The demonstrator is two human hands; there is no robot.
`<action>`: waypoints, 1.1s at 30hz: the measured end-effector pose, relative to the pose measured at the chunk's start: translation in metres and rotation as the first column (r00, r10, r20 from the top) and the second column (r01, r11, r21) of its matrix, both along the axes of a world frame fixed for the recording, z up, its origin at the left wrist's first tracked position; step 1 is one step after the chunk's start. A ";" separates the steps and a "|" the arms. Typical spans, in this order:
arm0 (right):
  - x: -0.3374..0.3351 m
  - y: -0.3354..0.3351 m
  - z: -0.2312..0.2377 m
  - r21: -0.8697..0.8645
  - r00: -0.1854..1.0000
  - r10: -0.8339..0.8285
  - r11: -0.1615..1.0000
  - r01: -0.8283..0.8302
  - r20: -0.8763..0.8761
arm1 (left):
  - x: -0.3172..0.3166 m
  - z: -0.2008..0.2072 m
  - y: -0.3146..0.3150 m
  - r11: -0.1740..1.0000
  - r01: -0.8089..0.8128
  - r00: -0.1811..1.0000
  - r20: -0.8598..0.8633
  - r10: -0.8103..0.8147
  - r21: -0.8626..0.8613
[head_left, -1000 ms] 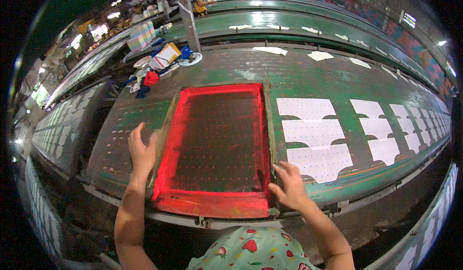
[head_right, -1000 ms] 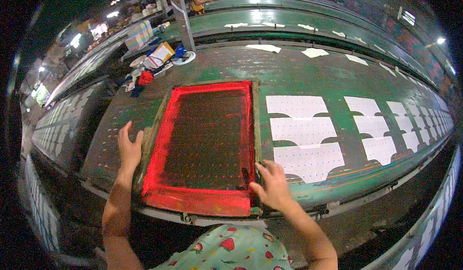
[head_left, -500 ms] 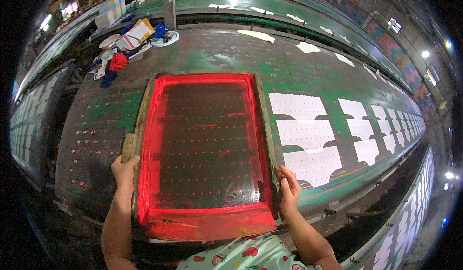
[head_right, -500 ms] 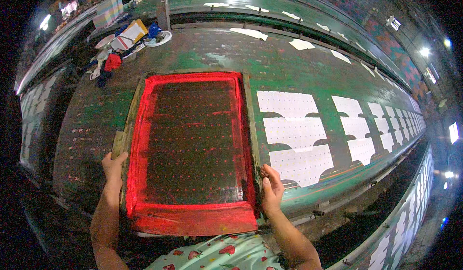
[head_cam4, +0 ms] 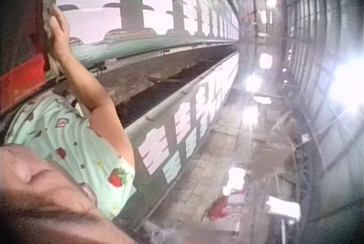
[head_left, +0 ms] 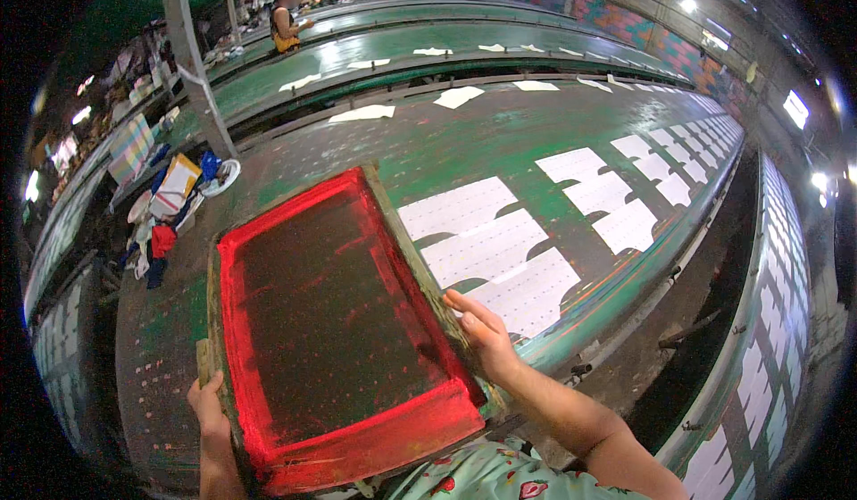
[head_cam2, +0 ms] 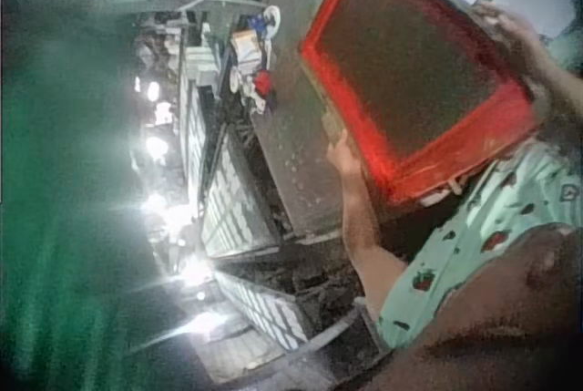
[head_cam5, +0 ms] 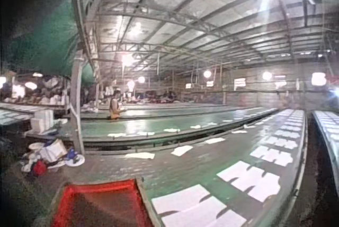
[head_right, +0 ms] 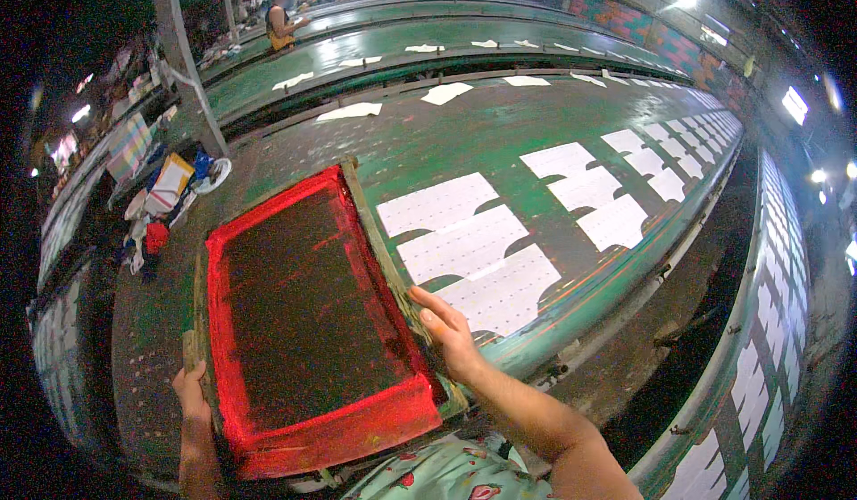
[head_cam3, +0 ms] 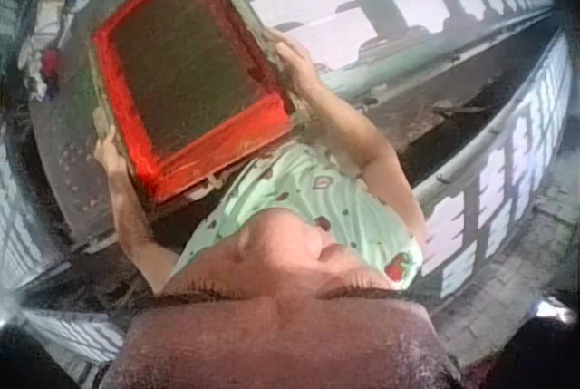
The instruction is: The person performs screen printing by placing a red frame with mesh over white paper templates on a green conveyor belt. They use a squeegee to spread red ink across the mesh, then lift the frame to reveal printed patterns. The process repeats across multiple templates along the belt.
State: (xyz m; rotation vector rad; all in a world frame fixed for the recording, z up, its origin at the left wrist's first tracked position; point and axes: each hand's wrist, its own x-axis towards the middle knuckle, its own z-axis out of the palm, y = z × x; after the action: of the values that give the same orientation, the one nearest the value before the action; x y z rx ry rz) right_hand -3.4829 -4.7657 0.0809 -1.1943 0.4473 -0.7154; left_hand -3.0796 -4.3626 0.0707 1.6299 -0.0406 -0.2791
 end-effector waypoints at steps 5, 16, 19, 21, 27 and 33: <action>-0.041 -0.090 0.023 -0.161 0.970 0.125 0.974 -0.160 -0.209 | -0.045 0.021 -0.070 0.992 -0.010 1.000 -0.007 0.009 -0.129; -0.185 -0.267 -0.011 -0.044 0.972 -0.009 0.999 -0.002 -0.235 | -0.209 -0.009 -0.282 0.998 -0.058 0.994 0.095 0.060 -0.027; -0.219 -0.300 -0.019 -0.096 0.981 -0.026 0.995 0.008 -0.194 | -0.245 -0.013 -0.313 0.998 -0.047 0.992 0.115 0.052 -0.045; -0.233 -0.315 -0.019 -0.083 0.982 -0.051 0.996 0.036 -0.184 | -0.262 -0.016 -0.330 0.995 -0.048 0.996 0.074 0.055 -0.090; -0.266 -0.345 -0.017 0.058 0.995 0.019 0.998 -0.013 -0.097 | -0.294 -0.018 -0.363 0.995 -0.042 0.993 0.109 0.053 -0.096; -0.276 -0.341 0.001 -0.541 0.937 -0.092 0.834 -0.113 -0.337 | -0.297 -0.015 -0.364 0.997 -0.070 0.985 0.161 0.064 0.031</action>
State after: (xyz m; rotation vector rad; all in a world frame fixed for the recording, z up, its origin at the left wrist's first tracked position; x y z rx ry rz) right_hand -3.7588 -5.1067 0.0823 -1.8957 0.5471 -0.6394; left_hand -3.3762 -4.7262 0.0556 1.6839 -0.1028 -0.0972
